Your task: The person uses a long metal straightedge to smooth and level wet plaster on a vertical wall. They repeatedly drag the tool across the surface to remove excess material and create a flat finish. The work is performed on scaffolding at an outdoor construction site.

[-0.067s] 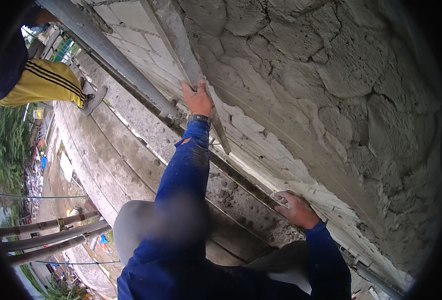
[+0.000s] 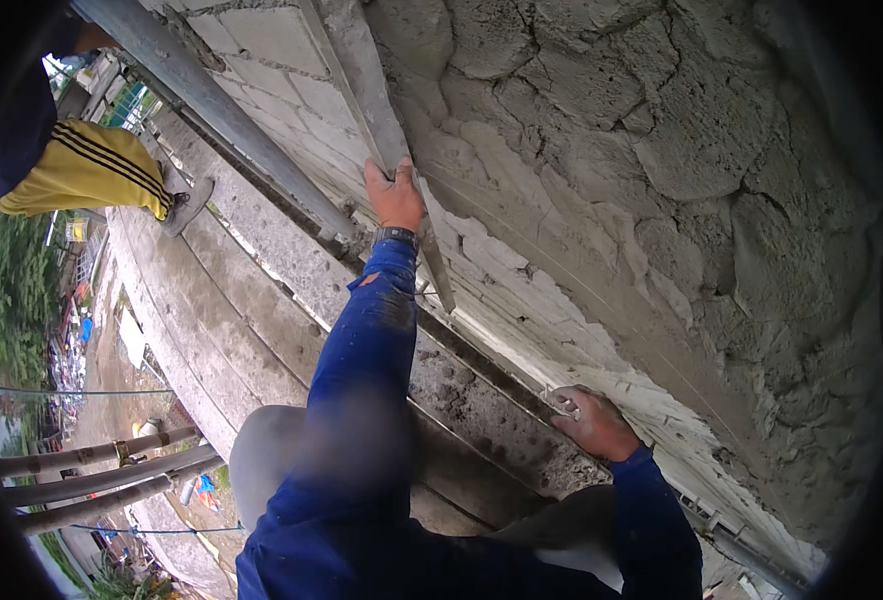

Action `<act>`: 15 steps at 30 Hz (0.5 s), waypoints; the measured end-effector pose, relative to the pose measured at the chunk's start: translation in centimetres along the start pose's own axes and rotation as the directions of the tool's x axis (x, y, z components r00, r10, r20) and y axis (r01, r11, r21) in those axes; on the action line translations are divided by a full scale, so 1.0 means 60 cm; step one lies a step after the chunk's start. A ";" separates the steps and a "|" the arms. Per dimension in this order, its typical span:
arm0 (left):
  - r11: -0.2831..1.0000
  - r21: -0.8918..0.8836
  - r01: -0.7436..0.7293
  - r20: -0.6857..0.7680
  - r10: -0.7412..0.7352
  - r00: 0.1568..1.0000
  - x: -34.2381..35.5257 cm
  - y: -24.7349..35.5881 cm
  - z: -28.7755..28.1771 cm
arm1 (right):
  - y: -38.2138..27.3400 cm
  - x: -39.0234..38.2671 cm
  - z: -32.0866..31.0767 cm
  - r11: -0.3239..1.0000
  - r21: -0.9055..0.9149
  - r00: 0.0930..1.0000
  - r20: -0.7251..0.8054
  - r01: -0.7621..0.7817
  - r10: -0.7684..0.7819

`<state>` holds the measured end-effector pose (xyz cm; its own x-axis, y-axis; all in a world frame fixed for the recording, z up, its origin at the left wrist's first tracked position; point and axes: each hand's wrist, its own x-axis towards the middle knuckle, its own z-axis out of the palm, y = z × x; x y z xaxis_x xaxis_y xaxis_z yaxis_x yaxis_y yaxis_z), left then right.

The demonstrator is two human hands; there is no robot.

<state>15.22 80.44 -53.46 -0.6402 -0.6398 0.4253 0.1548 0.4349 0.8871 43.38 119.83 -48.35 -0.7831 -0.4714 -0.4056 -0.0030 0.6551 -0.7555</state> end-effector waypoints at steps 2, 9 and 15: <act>0.999 0.023 0.030 -0.011 -0.029 1.000 -0.008 0.000 0.007 | -0.008 -0.001 -0.006 0.999 -0.018 1.000 -0.005 -0.027 0.027; 0.999 0.021 0.033 -0.008 -0.033 0.999 -0.104 0.054 0.025 | -0.004 0.011 0.009 1.000 -0.024 1.000 0.003 -0.002 0.002; 0.997 -0.028 0.072 -0.018 -0.073 0.997 -0.023 0.065 0.007 | -0.004 -0.006 0.013 0.995 -0.058 0.992 0.095 -0.079 0.085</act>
<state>16.40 83.28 -50.66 -0.6358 -0.6812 0.3629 0.1289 0.3699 0.9201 44.15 119.41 -48.44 -0.7181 -0.4681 -0.5150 0.0233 0.7234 -0.6900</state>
